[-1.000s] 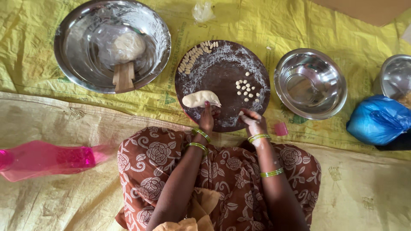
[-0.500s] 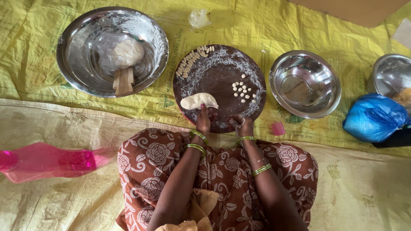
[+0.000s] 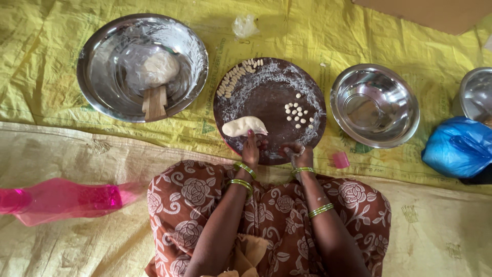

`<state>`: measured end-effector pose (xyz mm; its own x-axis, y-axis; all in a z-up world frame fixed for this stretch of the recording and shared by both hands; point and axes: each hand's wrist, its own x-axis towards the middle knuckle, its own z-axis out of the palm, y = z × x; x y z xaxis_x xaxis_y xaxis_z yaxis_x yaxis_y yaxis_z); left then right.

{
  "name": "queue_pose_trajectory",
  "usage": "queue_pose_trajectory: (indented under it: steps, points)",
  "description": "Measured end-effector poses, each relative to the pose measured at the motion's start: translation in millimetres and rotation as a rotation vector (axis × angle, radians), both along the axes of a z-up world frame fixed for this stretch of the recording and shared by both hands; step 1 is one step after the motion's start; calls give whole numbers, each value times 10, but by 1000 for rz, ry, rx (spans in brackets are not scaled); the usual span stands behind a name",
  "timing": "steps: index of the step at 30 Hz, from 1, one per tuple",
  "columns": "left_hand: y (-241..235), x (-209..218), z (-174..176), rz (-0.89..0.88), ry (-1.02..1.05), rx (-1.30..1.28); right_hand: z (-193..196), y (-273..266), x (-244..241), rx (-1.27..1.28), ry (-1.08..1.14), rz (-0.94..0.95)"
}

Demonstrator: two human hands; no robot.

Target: The person sits on the floor and repeatedly pinches small pieces of dough from a larger lump, rolls them into balls, and places them on a wooden board. The person also rolls some pieces into short cylindrical shapes.

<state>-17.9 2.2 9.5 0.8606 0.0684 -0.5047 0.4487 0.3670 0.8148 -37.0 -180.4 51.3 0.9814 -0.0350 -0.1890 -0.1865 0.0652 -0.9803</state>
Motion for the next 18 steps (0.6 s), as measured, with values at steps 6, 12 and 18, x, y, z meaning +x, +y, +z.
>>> queue_pose_trajectory:
  steps: [6, 12, 18]
  points:
    - [6, 30, -27, -8, -39, -49, 92, -5, -10, -211, 233, -72]
    - [-8, 23, -63, 9, -43, -41, 168, 1, 16, 36, 251, 36]
    - [-11, 33, -23, -2, -9, 3, -26, -67, 26, -160, 231, -11]
